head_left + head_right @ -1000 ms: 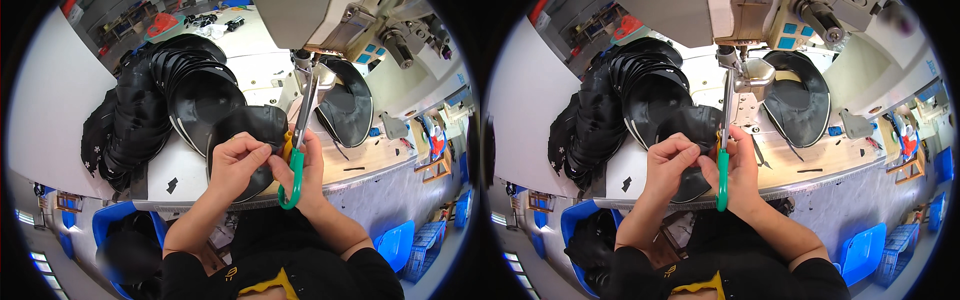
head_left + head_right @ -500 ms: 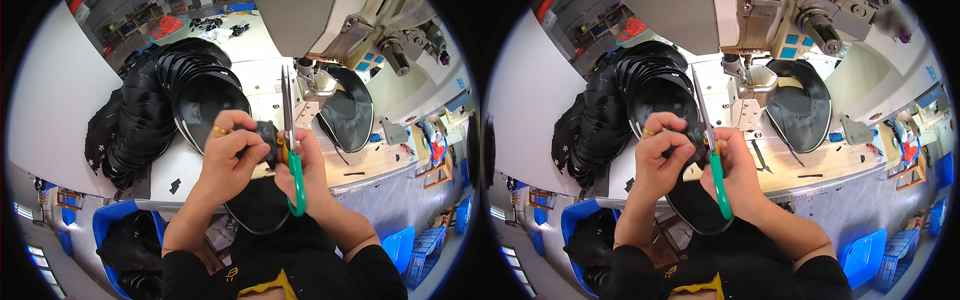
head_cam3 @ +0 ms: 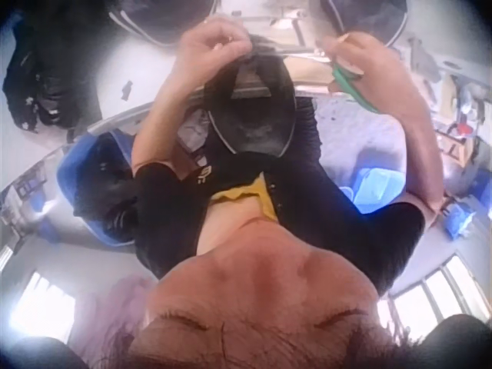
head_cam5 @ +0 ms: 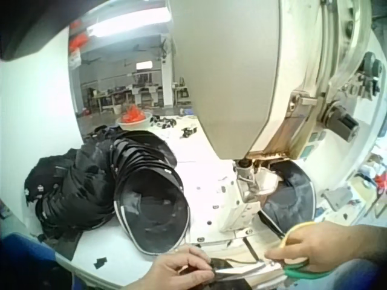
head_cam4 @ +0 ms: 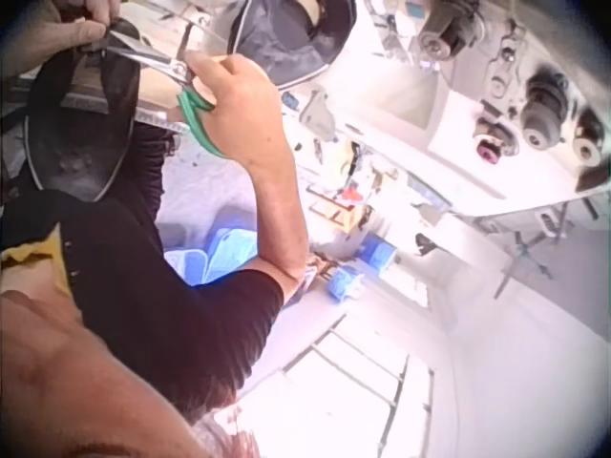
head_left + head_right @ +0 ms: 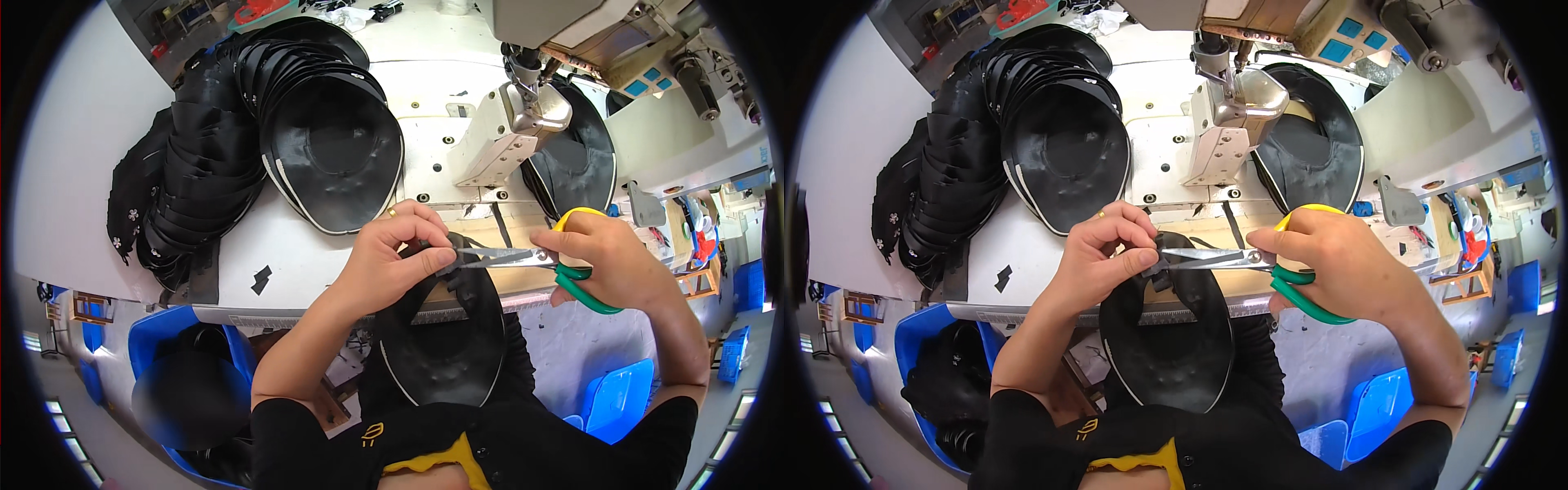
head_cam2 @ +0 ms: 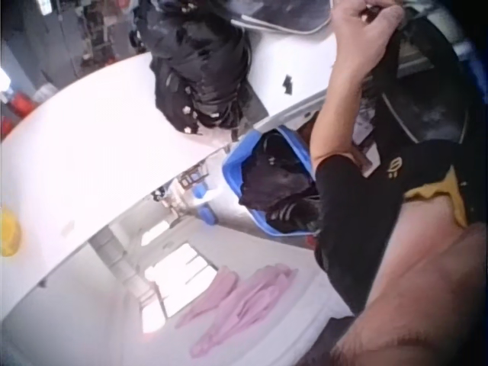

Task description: The person uses green-handled scissors to trim excess black fabric from the edges of a shoe upper. They repeatedly pick up the item, cut along the seams, and place it back on the table or into a pile. The task involves precise cutting to shape the material.

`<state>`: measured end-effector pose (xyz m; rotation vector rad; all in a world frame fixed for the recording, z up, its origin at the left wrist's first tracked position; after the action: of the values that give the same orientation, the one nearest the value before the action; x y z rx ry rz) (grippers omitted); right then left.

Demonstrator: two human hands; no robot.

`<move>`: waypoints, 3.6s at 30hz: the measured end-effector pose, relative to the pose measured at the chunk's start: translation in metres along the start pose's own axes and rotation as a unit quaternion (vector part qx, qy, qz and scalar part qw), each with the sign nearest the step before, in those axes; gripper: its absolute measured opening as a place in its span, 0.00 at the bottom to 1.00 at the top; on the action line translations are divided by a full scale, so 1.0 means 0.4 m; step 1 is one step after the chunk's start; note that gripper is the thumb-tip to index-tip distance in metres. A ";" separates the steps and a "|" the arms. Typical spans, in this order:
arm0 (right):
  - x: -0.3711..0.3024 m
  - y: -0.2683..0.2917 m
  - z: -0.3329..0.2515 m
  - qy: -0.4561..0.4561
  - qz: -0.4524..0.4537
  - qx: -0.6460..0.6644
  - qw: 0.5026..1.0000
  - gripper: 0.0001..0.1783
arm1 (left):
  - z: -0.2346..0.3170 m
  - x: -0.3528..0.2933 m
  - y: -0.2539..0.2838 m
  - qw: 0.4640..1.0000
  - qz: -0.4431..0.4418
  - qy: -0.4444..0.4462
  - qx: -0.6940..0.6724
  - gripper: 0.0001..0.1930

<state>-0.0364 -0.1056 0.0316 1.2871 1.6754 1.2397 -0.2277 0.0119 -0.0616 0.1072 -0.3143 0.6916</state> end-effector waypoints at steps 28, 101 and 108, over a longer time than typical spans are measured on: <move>0.039 -0.012 -0.017 0.089 -0.002 -0.114 0.990 0.32 | 0.060 -0.206 0.261 0.808 0.421 -0.114 0.396 0.03; 0.197 -0.198 -0.126 -0.053 0.142 0.551 0.821 0.32 | 0.064 -0.111 0.051 0.982 0.034 0.115 -0.144 0.20; 0.139 -0.067 -0.082 0.053 0.164 0.100 0.980 0.36 | 0.013 -0.136 0.049 0.894 0.246 0.119 -0.355 0.16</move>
<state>-0.0900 -0.0630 0.0182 1.7009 1.7473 1.3747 -0.2810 -0.0073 -0.0743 -0.7767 -0.3435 1.0394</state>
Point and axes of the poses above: each hand's wrist, its own x-axis towards the middle knuckle, its own y-axis out of the back of the hand, z = x × y, the point moved 5 cm from there along x, towards the middle knuckle, and after that the axes turned 2 degrees about -y, right-handed, at the moved point
